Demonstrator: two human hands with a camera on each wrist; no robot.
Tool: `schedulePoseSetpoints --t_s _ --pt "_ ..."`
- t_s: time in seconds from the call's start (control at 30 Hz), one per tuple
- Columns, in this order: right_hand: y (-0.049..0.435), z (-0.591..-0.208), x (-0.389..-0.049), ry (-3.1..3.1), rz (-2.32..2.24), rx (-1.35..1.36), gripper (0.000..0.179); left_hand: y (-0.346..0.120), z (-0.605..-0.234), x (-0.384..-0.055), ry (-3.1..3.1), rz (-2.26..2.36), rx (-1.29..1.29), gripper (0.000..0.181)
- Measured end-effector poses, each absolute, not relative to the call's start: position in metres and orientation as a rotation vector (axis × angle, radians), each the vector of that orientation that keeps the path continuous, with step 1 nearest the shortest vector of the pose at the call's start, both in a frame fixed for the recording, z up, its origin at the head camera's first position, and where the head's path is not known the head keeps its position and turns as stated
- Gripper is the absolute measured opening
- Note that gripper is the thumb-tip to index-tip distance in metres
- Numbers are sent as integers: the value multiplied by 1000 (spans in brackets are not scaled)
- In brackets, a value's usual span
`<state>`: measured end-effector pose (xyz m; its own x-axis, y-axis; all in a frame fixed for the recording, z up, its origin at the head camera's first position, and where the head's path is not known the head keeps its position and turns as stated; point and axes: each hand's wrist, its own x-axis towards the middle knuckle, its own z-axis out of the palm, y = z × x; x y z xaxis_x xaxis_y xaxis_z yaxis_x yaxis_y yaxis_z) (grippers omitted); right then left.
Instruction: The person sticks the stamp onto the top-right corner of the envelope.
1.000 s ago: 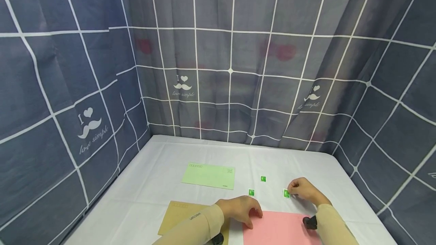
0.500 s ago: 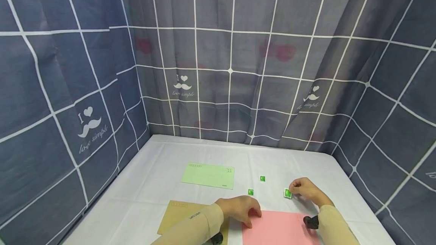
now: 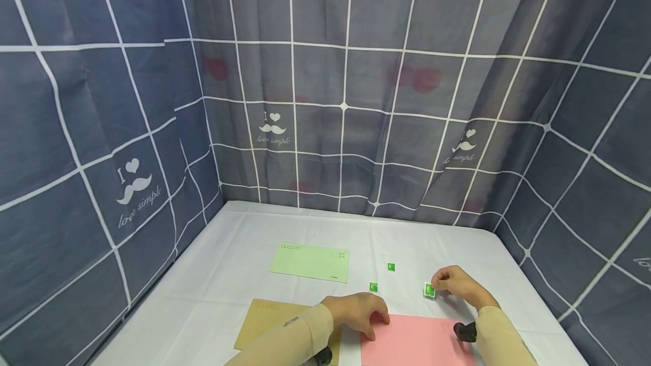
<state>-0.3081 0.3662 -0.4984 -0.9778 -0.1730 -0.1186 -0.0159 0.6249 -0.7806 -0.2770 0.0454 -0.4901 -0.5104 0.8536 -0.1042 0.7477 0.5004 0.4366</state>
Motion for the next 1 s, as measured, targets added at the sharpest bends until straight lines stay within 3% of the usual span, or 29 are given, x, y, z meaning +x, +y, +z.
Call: schedulePoseSetpoints --t_s 1.0 --pt "376 -498 -296 2561 -1319 -237 10 45 -492 -274 2451 469 1366 39"
